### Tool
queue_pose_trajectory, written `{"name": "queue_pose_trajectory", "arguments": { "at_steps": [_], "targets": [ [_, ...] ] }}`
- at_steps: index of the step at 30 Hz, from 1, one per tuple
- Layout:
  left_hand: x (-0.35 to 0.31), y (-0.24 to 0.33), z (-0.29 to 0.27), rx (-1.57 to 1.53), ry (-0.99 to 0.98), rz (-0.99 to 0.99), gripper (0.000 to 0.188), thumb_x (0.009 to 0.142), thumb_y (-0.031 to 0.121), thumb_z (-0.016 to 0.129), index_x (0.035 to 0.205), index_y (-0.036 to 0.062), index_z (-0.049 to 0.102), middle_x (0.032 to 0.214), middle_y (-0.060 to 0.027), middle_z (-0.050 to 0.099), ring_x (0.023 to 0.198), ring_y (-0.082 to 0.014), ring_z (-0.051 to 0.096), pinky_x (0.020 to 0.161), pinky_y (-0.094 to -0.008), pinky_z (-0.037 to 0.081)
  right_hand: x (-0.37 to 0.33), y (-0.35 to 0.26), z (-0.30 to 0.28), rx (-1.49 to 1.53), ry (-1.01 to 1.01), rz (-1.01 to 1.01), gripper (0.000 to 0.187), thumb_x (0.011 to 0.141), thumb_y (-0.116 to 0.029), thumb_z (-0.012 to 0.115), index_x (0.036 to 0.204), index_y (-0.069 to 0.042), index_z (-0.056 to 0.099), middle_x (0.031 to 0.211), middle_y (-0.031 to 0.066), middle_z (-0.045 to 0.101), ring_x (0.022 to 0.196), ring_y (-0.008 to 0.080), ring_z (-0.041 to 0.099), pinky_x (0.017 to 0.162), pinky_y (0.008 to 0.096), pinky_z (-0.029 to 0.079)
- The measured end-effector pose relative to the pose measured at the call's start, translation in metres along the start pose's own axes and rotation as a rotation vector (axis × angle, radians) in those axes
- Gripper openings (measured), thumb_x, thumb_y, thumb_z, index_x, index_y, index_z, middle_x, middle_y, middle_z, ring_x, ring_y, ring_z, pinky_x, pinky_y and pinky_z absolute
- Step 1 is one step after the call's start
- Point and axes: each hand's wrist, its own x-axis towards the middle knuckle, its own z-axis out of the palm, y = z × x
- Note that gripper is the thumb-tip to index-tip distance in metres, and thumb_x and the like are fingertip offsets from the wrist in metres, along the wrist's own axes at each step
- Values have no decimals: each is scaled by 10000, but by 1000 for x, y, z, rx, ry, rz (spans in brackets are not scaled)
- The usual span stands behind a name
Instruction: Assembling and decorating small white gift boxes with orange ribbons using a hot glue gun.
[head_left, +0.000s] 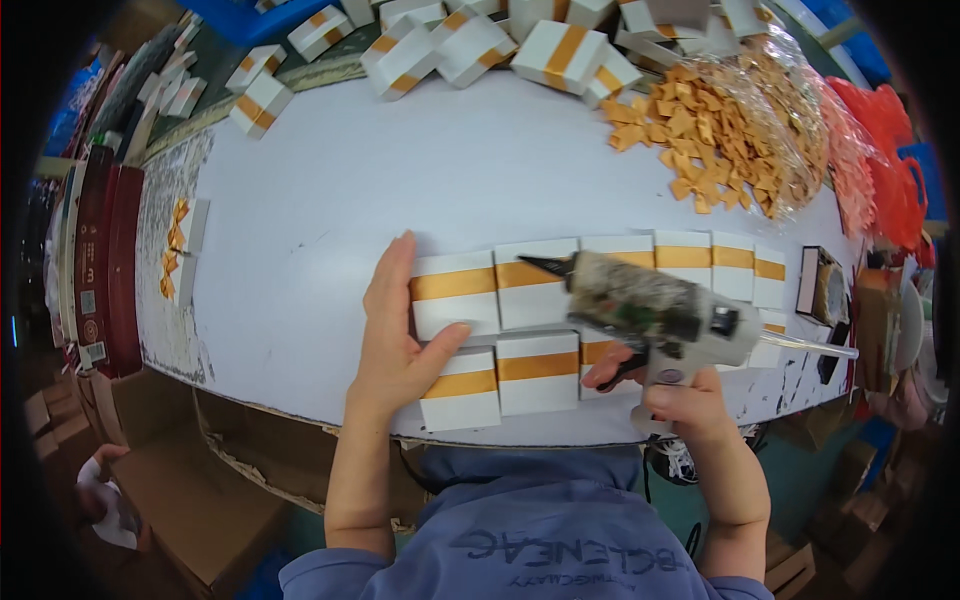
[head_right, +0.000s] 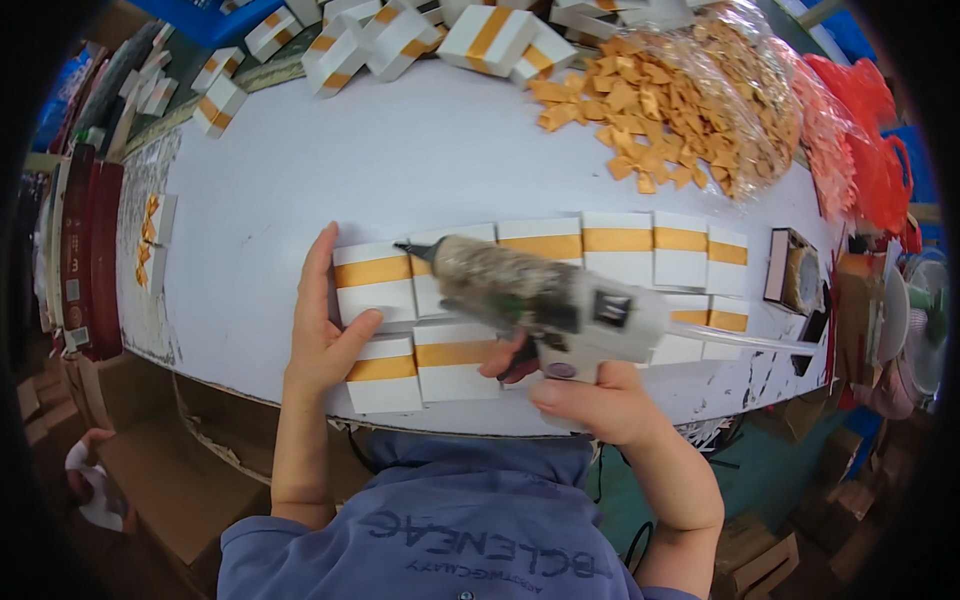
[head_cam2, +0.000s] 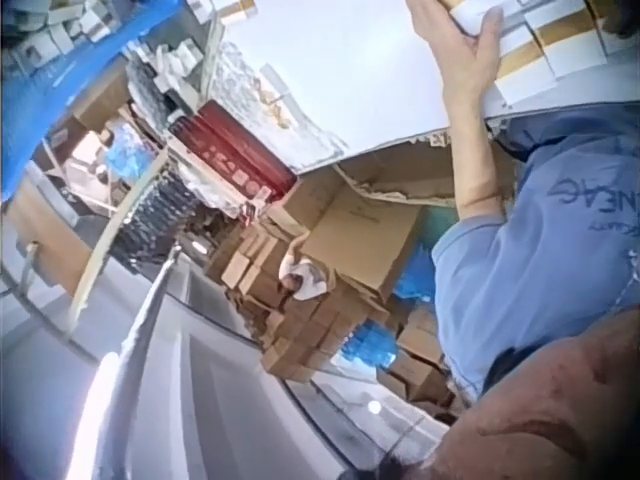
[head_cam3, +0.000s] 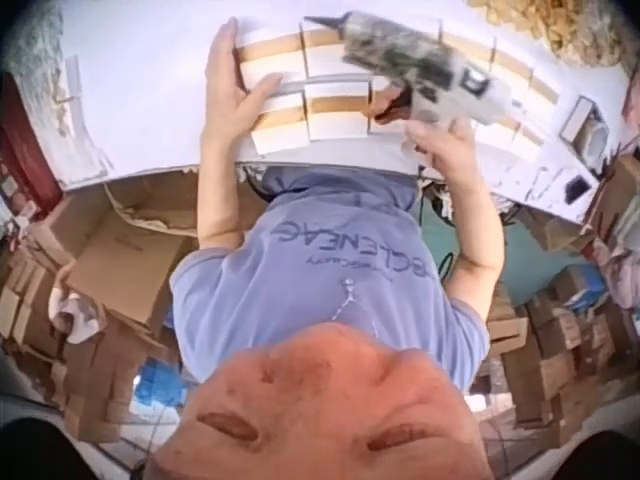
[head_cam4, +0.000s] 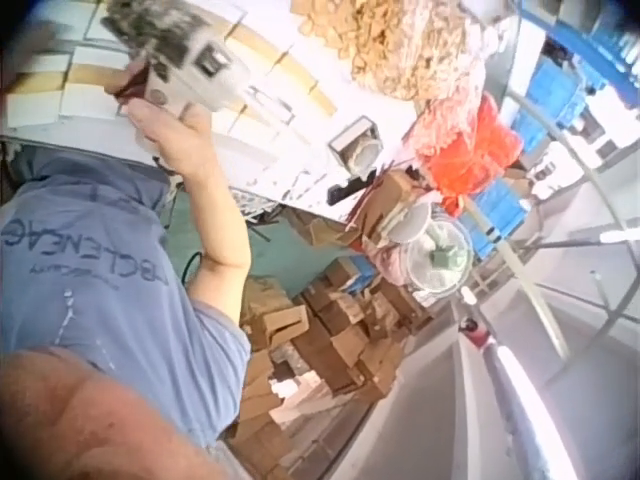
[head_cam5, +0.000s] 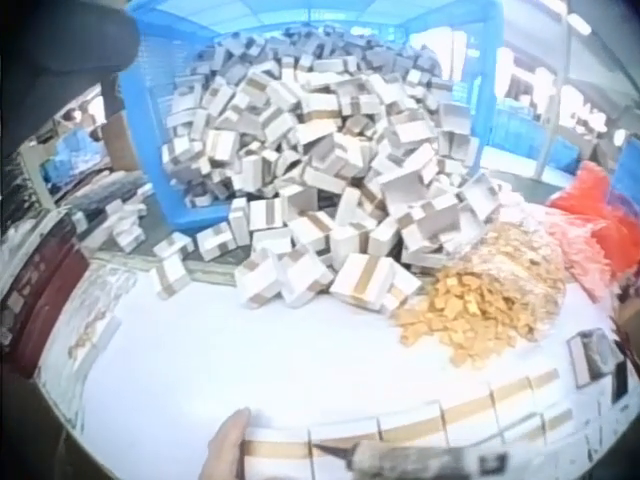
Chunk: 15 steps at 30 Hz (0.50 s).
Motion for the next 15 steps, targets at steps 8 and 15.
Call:
{"name": "queue_pose_trajectory", "arguments": {
  "at_steps": [8,15],
  "targets": [
    [2,4,1,40,7,-42,774,678,107,733,1332,23,326,1352,-160,341,1259,-281,316,1031,-372,287,35,5,21,-608,-81,-21,181,758,-131,627,894,-18,592,794,80,586,681,197,557,613,303,445],
    [4,0,1,79,31,51,803,659,178,749,1320,1,328,1278,-179,417,1240,-361,336,1011,-422,241,39,1,30,-717,-55,-34,144,739,-123,625,809,-9,572,744,139,557,641,289,545,583,331,437]
  ]
}}
